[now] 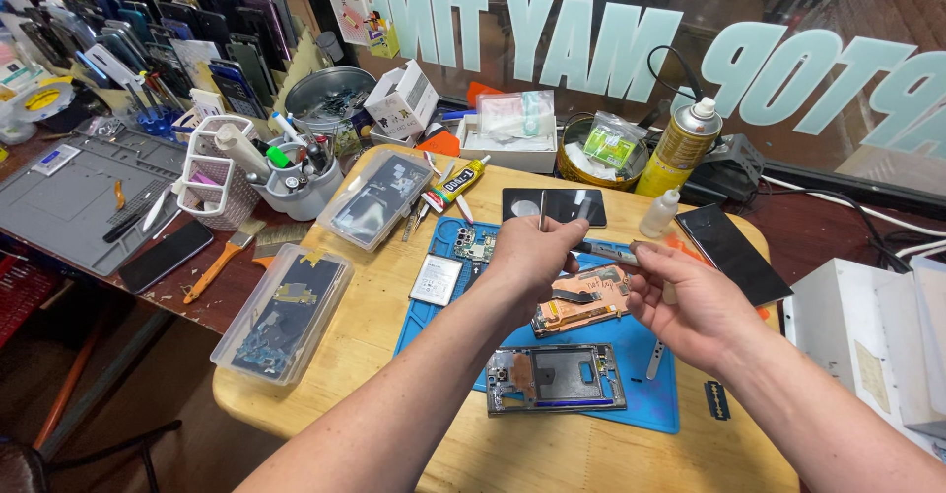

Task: The person disassembles a smartphone, removes the back cover and internal components, and uses a marker to label a copper heat shield. They then reassemble the device by placing the screen and internal parts back into the frame.

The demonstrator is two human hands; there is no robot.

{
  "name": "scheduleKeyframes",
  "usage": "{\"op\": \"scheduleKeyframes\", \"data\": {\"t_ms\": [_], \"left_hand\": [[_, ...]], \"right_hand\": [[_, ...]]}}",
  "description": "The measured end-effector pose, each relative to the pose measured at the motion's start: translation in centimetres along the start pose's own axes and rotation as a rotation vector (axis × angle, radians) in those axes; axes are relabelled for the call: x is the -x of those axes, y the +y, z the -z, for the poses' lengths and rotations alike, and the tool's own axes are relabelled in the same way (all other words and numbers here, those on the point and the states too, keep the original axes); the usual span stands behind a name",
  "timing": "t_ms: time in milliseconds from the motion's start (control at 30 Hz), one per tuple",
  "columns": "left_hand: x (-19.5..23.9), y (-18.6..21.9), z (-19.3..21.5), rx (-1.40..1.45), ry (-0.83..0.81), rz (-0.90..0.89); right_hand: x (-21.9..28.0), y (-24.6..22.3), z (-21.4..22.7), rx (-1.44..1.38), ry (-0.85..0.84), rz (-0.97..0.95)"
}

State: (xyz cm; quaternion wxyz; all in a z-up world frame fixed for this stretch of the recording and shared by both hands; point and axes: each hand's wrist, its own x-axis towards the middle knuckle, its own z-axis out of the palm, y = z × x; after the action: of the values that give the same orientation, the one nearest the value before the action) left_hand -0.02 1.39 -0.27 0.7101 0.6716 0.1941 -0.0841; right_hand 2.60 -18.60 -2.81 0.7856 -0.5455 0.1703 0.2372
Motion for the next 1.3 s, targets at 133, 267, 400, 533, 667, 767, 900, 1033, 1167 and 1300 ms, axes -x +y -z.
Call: {"op": "scheduleKeyframes", "data": {"t_ms": [133,267,400,533,667,767,900,1033,1167,1300], "left_hand": [[0.0,0.1,0.0,0.008,-0.004,-0.006],[0.1,0.4,-0.3,0.001,-0.001,0.001],[0.3,0.6,-0.4,-0.003,0.0,-0.012],[0.3,0.5,-0.3,0.001,-0.009,0.005],[0.2,-0.1,-0.1,0.003,-0.012,0.006],[0.1,-0.4,0.1,0.006,-0.011,0.01],[-0.1,-0.6,0.5,0.04,-0.014,0.012],[-0.4,-1.4,1.6,0.04,-0.011,0.062],[-1.0,-2.5,2.0,0.075,0.014,0.027],[-1.4,-2.6,1.8,0.048,0.006,0.028]], "right_hand": [[-0.1,0.0,0.1,-0.005,0.002,0.002],[0.0,0.1,0.4,-0.023,-0.029,-0.007],[0.1,0.3,0.6,0.004,-0.033,-0.037],[0.2,0.4,0.7,-0.074,-0.054,-0.058],[-0.1,0.6,0.8,-0.111,-0.065,-0.041],[-0.6,0.7,0.7,-0.165,-0.045,-0.028],[-1.2,0.9,0.1,-0.266,-0.032,-0.024],[-0.9,1.3,-0.6,-0.087,-0.076,-0.031],[0.2,2.5,-1.0,0.22,-0.168,-0.048],[0.8,2.9,-1.6,0.261,-0.201,-0.087]]}}
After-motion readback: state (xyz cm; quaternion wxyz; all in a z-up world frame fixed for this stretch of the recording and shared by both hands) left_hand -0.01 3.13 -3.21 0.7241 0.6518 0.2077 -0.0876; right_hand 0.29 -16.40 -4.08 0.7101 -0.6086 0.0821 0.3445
